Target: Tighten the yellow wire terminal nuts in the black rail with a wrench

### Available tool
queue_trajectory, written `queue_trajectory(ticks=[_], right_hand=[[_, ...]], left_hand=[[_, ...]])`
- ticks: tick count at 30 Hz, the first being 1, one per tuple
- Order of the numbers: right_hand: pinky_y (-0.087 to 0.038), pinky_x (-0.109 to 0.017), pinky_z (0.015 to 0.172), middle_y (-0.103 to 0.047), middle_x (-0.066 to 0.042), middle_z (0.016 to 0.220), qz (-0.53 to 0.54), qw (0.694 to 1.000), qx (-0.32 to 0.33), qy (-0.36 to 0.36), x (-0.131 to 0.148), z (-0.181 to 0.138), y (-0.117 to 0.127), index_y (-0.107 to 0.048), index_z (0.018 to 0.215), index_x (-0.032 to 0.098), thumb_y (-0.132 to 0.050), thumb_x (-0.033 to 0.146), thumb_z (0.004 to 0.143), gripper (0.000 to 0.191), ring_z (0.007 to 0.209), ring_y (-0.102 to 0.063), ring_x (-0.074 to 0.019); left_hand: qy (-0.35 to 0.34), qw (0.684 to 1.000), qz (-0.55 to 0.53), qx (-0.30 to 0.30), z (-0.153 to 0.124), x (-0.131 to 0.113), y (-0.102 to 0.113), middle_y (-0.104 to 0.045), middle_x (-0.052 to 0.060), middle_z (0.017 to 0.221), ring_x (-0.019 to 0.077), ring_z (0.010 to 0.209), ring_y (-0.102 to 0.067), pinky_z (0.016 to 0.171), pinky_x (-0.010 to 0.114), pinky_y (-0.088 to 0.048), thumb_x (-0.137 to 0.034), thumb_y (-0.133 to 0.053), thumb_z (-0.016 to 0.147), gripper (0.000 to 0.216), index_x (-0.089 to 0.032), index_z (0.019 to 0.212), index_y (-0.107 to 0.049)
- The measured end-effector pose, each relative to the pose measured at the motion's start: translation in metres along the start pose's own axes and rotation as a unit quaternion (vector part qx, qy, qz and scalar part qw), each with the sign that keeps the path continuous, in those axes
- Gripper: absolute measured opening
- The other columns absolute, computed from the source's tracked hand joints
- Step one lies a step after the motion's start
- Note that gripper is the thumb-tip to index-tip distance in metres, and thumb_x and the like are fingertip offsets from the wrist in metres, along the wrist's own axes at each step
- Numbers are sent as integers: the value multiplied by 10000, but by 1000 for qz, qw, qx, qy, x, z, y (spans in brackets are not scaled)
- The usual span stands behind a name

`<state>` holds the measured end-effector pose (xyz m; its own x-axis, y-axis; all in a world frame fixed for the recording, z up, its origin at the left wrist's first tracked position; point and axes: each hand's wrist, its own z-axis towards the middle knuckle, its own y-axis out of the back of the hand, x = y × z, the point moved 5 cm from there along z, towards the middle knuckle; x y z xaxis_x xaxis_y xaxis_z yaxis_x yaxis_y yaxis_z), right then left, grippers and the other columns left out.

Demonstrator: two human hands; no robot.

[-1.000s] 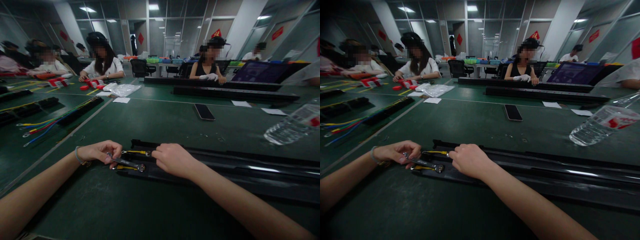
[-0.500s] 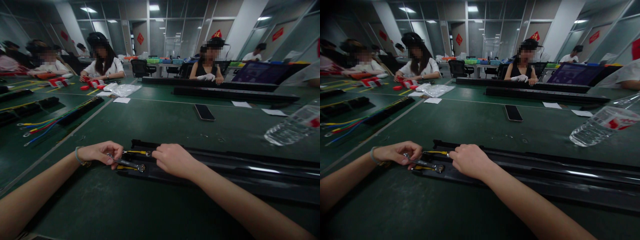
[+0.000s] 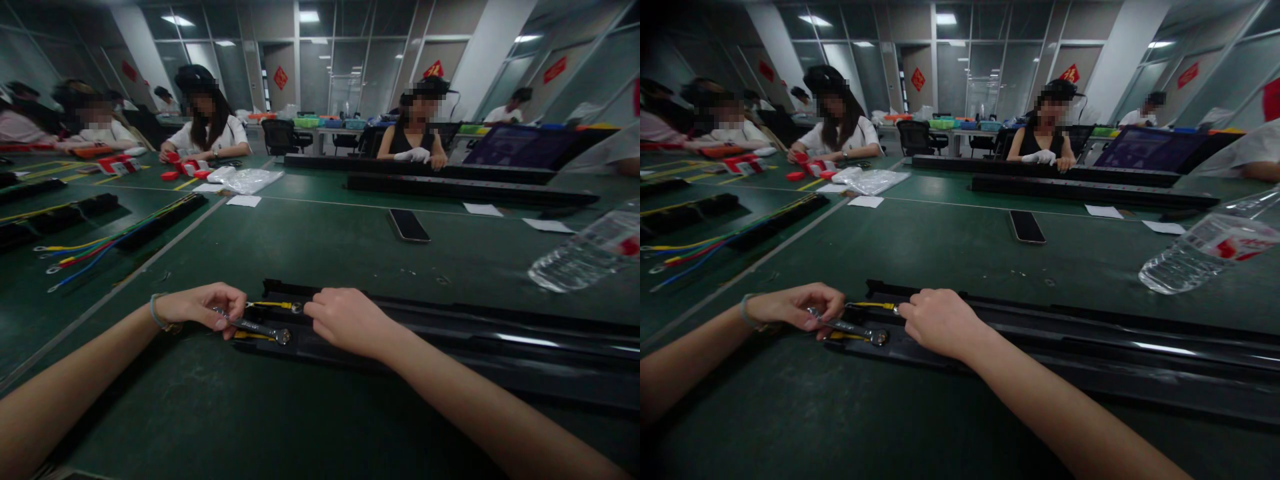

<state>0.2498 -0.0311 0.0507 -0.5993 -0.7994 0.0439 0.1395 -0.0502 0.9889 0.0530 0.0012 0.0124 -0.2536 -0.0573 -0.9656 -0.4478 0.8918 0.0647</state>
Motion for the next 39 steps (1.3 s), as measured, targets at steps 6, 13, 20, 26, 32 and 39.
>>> queue_trajectory(ticks=[6, 13, 20, 26, 32, 39], right_hand=[[-390, -252, 601, -593, -38, 768, 2, 1000, 1, -3, 0, -1, -1, -574, 836, 151, -380, 216, 812, 206, 681, -505, -130], [-385, -248, 608, -586, -40, 780, 9, 1000, 11, 0, 2, -2, 1, -575, 830, 155, -373, 246, 820, 221, 693, -498, -125], [-392, -260, 604, -588, -41, 805, 5, 1000, 9, 6, 2, -1, -1, -575, 857, 159, -382, 311, 825, 249, 711, -505, -138], [-388, -262, 593, -586, -37, 794, -14, 1000, 4, 5, 2, -1, -2, -571, 835, 163, -378, 289, 825, 230, 699, -503, -139], [-398, -262, 600, -589, -39, 812, -11, 1000, 11, 3, 1, -1, -3, -576, 855, 160, -405, 289, 814, 219, 714, -509, -141], [-411, -267, 623, -592, -41, 819, -9, 1000, 12, 6, 1, -2, -2, -580, 876, 158, -404, 293, 815, 230, 734, -517, -145]], left_hand=[[6, 1000, 8, -11, 1, -4, -2, -559, 17, 669, 140, 620, -522, 537, 215, -376, -247, -622, 699, 175, -134, 715, -490], [2, 1000, 14, -12, 2, -4, -4, -566, 21, 676, 135, 613, -528, 537, 215, -401, -221, -608, 720, 146, -132, 730, -494], [-3, 1000, 4, -9, 2, -4, -3, -567, 25, 682, 134, 614, -528, 535, 210, -403, -228, -615, 723, 158, -128, 734, -493], [-3, 1000, -4, -12, 2, -2, -1, -559, 30, 684, 143, 623, -531, 550, 223, -413, -246, -627, 712, 180, -125, 731, -495], [-9, 1000, -15, 6, 0, -2, -2, -546, 37, 665, 170, 648, -531, 569, 251, -425, -291, -644, 681, 213, -131, 723, -509], [-25, 999, -24, 22, -1, -5, -4, -546, 34, 630, 171, 609, -517, 616, 298, -444, -334, -633, 670, 226, -143, 724, -525]])
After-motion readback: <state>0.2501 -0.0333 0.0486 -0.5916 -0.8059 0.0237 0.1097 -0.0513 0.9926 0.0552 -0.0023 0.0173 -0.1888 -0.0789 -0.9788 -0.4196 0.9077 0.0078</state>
